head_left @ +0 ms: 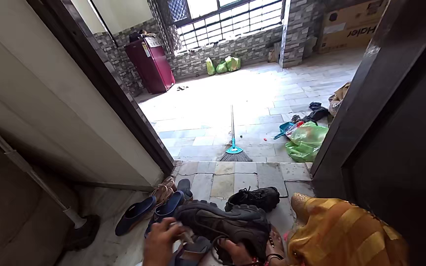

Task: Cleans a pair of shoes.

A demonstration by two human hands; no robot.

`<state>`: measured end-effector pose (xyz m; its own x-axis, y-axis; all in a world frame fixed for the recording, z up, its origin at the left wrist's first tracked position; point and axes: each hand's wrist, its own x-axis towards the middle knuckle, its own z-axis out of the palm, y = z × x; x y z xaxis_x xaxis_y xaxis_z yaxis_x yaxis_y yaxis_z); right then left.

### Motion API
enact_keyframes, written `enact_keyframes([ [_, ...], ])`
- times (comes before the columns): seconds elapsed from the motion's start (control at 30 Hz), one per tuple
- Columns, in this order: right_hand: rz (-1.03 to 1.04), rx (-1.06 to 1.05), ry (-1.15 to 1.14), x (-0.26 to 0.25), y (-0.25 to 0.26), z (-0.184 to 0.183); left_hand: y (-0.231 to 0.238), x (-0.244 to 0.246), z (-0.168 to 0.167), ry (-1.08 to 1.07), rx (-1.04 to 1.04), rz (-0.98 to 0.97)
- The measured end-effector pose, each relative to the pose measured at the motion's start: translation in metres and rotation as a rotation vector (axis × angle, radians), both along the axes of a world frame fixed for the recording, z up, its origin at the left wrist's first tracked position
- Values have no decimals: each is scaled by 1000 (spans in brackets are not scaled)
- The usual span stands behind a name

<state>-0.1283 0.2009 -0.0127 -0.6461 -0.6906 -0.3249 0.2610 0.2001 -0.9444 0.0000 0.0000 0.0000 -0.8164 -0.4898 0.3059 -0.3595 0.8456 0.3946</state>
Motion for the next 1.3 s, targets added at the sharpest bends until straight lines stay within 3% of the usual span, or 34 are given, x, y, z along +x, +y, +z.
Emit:
enact_keyframes([
  [0.07, -154, -98, 34, 0, -2, -21, -15, 23, 7, -30, -39, 204],
  [0.13, -190, -186, -10, -4, -4, -30, -15, 27, 14, 133, -97, 360],
  [0.2, -176, -251, -46, -3, -5, -28, -9, 17, 21, 328, -146, 382],
  [0.27, -90, -258, -19, 0, 0, -23, 1, 3, 23, 394, -157, 332],
  [0.43, 273, -91, 102, 16, 1, -28, 52, -42, -2, 217, -155, 95],
  [0.53, 336, -15, 84, 25, 2, -26, 66, -53, -10, 66, -107, -15],
  [0.63, 267, 15, -97, 27, 1, -29, 48, -38, -4, -168, -8, 124],
  [0.73, 48, -143, -295, 29, -9, -53, 20, -15, -1, -172, -4, 426],
  [0.87, -217, -416, -546, 13, -26, -64, 2, 7, -18, -287, 238, 722],
  [1.0, -458, -564, -838, 7, -31, -65, 0, 18, -65, -423, 432, 776],
  [1.1, -486, -621, -882, 7, -31, -72, 10, 13, -79, -489, 545, 680],
  [1.2, -549, -603, -858, 8, -37, -79, 28, -4, -76, -504, 906, 384],
  [1.27, -544, -565, -852, 8, -37, -76, 59, -22, -52, -537, 1204, 182],
  [1.3, -522, -531, -859, 7, -36, -67, 78, -33, -29, -577, 1244, 169],
])
